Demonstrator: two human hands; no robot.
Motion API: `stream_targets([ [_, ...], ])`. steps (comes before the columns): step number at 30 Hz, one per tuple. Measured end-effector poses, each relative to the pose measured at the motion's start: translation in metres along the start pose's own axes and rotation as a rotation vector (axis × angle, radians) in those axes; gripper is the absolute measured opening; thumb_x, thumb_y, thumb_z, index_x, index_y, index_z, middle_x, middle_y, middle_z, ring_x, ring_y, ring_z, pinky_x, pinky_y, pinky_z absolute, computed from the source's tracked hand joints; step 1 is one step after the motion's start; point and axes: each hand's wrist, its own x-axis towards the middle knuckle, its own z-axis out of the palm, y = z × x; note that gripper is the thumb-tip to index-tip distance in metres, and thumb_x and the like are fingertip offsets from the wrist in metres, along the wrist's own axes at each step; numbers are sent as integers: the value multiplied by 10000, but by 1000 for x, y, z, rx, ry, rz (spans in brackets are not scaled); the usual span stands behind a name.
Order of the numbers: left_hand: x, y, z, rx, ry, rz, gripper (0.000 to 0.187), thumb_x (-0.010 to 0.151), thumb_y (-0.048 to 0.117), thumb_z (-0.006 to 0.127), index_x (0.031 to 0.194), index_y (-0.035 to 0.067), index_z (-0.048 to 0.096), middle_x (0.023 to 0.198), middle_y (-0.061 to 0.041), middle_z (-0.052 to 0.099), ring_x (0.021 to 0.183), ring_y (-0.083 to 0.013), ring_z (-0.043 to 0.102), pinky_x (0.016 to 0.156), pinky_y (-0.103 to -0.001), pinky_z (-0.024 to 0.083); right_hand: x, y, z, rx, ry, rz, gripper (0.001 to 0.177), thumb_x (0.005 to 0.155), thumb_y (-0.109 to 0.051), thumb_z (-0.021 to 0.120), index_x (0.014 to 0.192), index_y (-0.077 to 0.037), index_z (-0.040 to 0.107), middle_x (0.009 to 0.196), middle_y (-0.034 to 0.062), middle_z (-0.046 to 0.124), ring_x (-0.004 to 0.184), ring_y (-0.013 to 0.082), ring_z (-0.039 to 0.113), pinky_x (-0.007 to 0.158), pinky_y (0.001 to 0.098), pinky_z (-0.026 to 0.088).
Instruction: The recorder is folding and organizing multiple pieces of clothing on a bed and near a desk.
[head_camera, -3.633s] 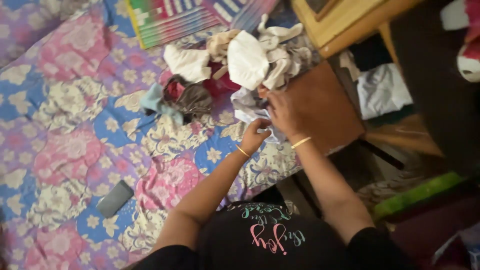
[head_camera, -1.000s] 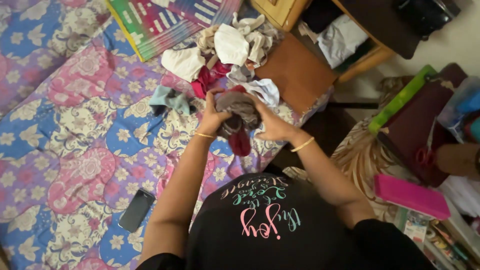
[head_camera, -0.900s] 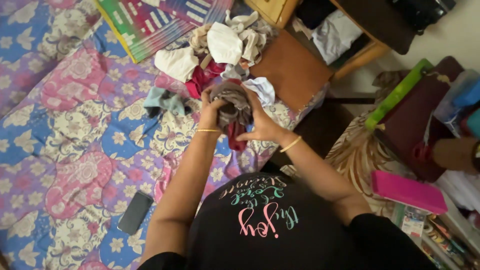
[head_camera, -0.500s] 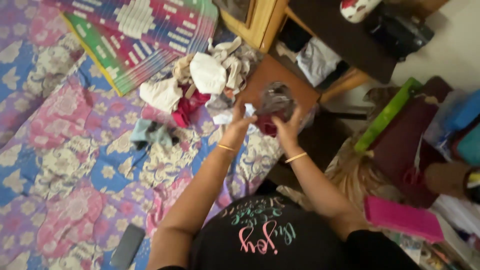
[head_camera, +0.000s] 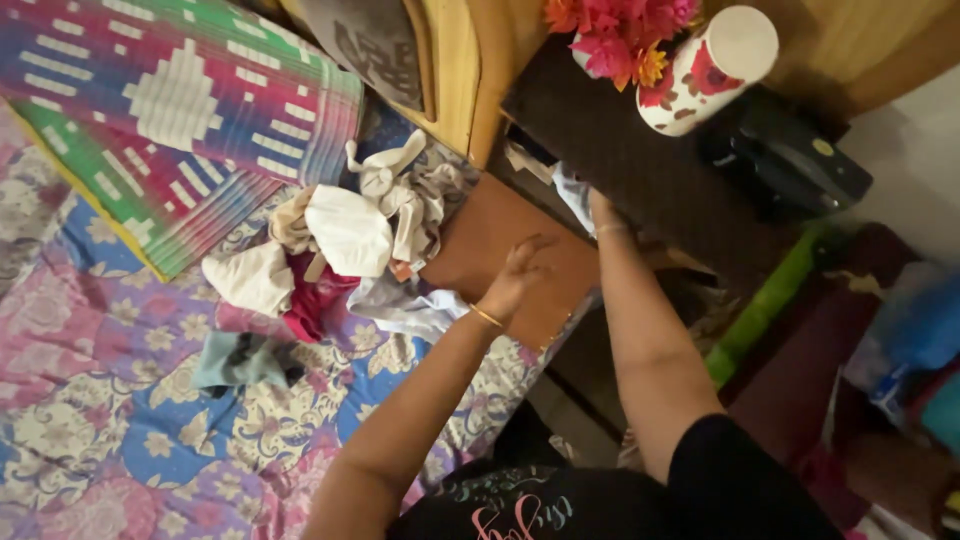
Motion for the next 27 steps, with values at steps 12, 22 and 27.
stream_targets([
  [12,4,-16,-12,-49,138,-135,540,880,188,650,1411,122,578,1504,-107,492,1455,-274,371,1199,-406,319,-11,-31,10,-317,-85,42,575,1043,-401,602,1481,-31,557,1551,213,491,1401,367,480,1218,435,348],
  [22,-57,-61,-76,-185,364,-162,490,892,76,603,1379,106,646,1325,-97,537,1175,-250,566,1012,-377,496,-144,-209,5,22,22,-593,629,938,-248,710,1450,28,470,1475,291,349,1304,492,443,1138,535,353],
  [27,-127,-75,-130,-438,741,-116,324,849,-3,621,1151,107,664,1080,-2,675,973,-134,603,833,-282,482,-218,-253,69,282,-617,-690,368,987,-77,612,1353,-43,593,1354,203,565,1252,407,559,1076,485,464],
])
